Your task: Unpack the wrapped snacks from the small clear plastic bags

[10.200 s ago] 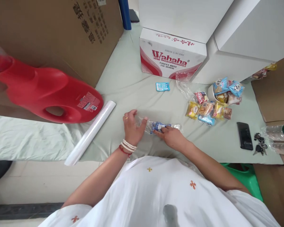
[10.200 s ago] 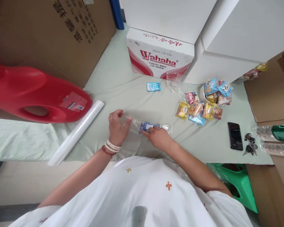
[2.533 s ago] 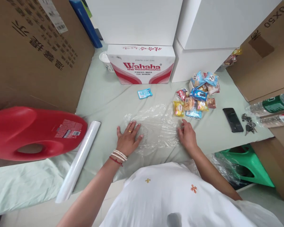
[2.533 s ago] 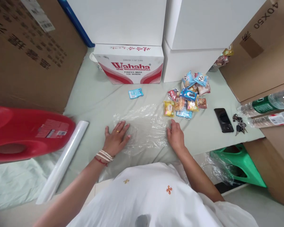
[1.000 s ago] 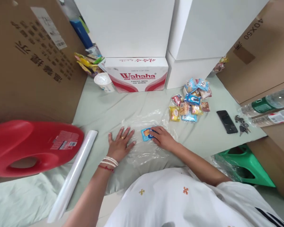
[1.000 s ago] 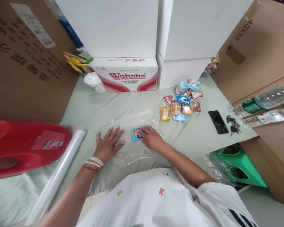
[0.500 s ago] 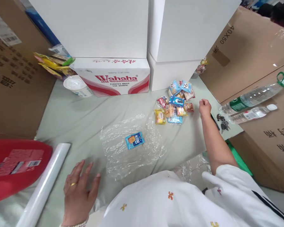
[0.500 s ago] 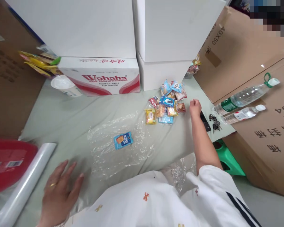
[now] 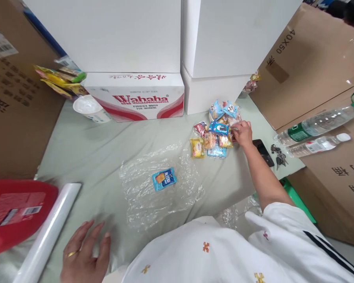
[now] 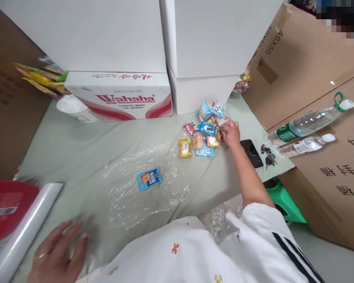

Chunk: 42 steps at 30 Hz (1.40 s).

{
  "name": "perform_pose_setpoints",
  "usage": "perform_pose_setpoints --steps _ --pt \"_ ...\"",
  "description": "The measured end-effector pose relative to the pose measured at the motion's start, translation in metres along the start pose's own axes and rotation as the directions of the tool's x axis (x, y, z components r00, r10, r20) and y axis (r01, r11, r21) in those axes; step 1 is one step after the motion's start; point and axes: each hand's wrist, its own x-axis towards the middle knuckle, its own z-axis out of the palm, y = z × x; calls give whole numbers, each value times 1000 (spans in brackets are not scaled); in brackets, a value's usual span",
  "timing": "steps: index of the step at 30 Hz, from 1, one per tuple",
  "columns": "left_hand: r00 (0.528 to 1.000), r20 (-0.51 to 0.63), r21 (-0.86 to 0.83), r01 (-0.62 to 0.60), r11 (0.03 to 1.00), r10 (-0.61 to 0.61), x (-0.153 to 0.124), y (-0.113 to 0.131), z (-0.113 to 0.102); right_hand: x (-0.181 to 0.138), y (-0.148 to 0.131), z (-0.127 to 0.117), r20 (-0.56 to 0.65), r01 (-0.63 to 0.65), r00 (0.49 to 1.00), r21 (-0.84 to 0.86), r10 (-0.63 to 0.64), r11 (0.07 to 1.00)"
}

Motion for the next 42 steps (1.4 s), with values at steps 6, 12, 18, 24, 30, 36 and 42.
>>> perform_pose_setpoints --steps 6,12,18,24,30,36,42 --pt "998 54 44 -12 999 10 2 0 16 -3 -10 1 164 25 986 -150 0 988" --pt "996 84 59 -40 997 35 -1 -6 19 4 -15 6 178 1 983 -230 41 973" --pt "997 81 64 -19 998 13 -6 -12 25 11 -15 8 197 -20 978 -229 67 973" --pt "994 100 83 31 996 -39 -8 -13 28 15 -17 7 173 -38 981 -281 90 959" --pt "989 122 87 71 994 -81 -8 -12 27 6 6 -3 135 -84 982 -297 129 951" --pt "993 99 67 58 996 -64 -8 -17 30 -4 47 -17 65 -147 982 -312 175 939" --pt "991 111 80 66 995 -75 -9 -19 32 12 81 -19 29 -247 963 -296 268 923"
